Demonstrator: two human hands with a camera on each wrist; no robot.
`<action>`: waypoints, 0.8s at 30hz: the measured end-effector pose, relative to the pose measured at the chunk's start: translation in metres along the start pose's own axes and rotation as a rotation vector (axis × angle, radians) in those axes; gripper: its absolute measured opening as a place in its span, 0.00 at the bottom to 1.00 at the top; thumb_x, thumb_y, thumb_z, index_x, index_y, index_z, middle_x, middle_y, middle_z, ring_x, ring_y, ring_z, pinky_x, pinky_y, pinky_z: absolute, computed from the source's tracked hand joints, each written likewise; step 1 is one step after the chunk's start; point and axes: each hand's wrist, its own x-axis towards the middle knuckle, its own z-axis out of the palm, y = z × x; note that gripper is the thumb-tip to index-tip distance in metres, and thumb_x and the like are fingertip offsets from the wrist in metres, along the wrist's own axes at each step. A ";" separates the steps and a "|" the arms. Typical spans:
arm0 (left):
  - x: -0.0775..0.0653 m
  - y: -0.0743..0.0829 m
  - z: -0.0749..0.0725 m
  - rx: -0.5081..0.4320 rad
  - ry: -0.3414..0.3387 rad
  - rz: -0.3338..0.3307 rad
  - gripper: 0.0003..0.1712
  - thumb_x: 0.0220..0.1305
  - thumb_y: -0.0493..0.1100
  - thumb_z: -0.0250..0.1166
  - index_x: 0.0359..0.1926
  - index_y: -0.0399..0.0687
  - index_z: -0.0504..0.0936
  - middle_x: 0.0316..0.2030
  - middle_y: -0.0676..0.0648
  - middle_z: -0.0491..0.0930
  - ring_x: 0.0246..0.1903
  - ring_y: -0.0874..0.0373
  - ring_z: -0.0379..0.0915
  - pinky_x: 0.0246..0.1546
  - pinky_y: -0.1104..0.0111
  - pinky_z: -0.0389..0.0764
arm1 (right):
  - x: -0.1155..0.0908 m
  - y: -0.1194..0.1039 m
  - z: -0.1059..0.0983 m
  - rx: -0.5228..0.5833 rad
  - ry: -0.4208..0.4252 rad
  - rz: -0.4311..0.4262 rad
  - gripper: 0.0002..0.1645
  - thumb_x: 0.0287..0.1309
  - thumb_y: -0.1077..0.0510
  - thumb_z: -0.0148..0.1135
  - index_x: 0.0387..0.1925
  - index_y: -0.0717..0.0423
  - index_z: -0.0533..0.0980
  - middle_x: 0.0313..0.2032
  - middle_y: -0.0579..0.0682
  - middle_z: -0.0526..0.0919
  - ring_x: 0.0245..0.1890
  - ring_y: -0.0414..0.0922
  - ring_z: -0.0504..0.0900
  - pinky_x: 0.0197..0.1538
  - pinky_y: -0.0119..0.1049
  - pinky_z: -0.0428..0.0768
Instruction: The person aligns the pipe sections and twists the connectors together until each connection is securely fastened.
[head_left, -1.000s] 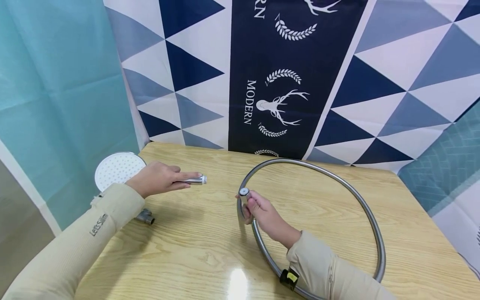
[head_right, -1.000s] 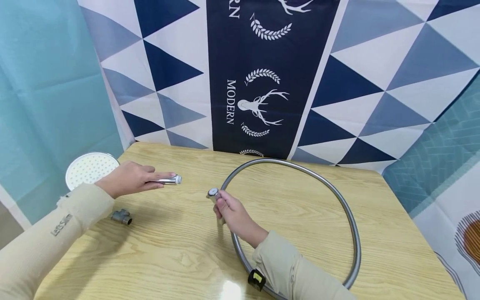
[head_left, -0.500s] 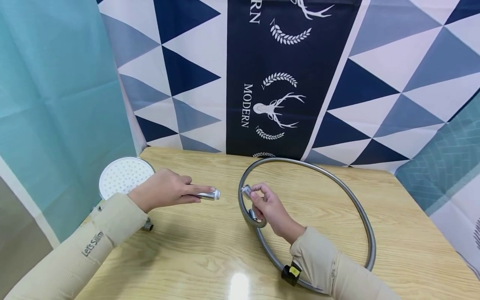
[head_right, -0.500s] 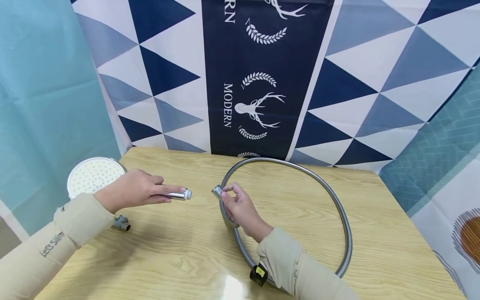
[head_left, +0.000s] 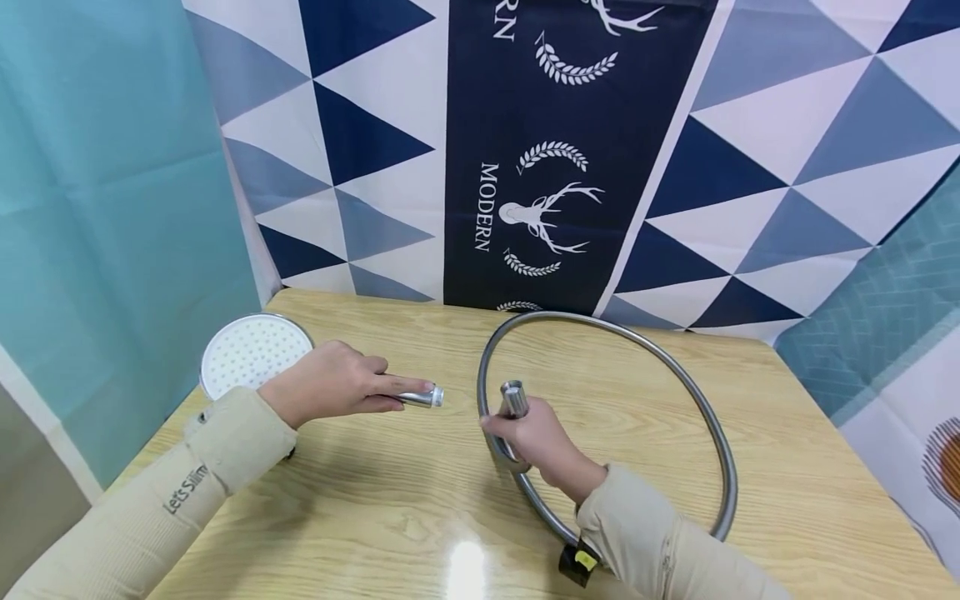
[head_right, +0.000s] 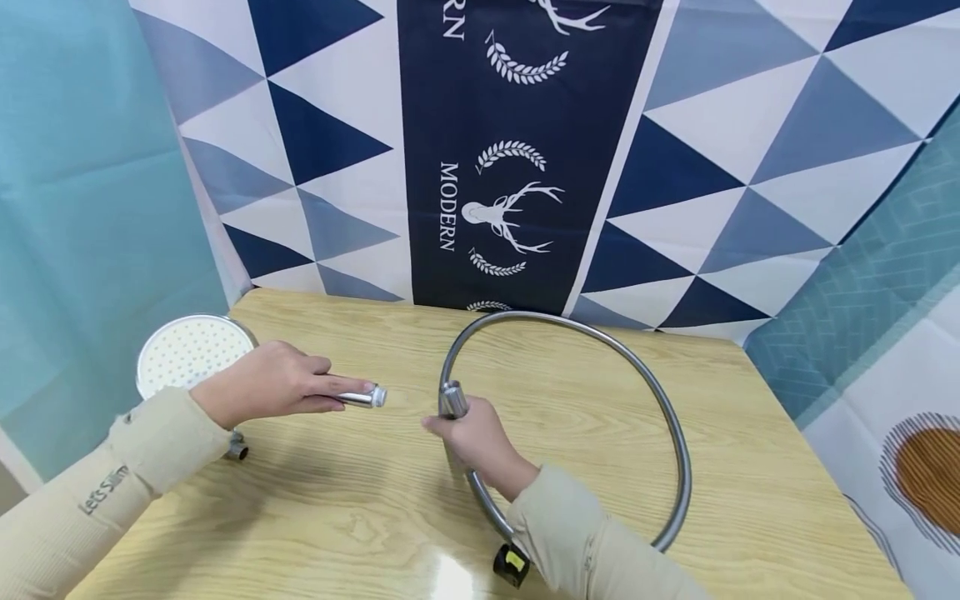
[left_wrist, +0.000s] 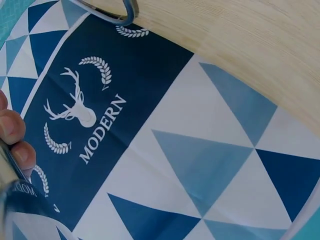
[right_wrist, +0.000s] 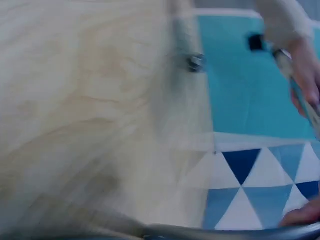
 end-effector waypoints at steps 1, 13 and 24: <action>0.001 0.000 0.000 -0.004 0.001 0.000 0.25 0.74 0.60 0.37 0.58 0.63 0.76 0.15 0.54 0.64 0.10 0.67 0.50 0.11 0.76 0.56 | -0.001 0.000 -0.001 -0.036 0.021 0.022 0.18 0.61 0.62 0.59 0.18 0.56 0.65 0.11 0.43 0.60 0.12 0.38 0.58 0.21 0.32 0.61; 0.010 0.003 -0.001 -0.007 0.050 0.019 0.25 0.74 0.60 0.38 0.57 0.62 0.76 0.16 0.54 0.62 0.11 0.67 0.48 0.11 0.75 0.55 | -0.013 -0.008 0.002 -0.367 0.028 -0.249 0.28 0.57 0.43 0.55 0.37 0.61 0.56 0.28 0.49 0.74 0.28 0.43 0.70 0.35 0.37 0.71; 0.009 0.004 -0.009 -0.008 0.056 0.013 0.25 0.75 0.60 0.38 0.57 0.61 0.77 0.15 0.54 0.63 0.10 0.67 0.48 0.11 0.76 0.56 | -0.016 0.006 0.005 -0.392 0.076 -0.799 0.23 0.66 0.41 0.36 0.37 0.59 0.59 0.27 0.40 0.61 0.25 0.33 0.60 0.27 0.29 0.65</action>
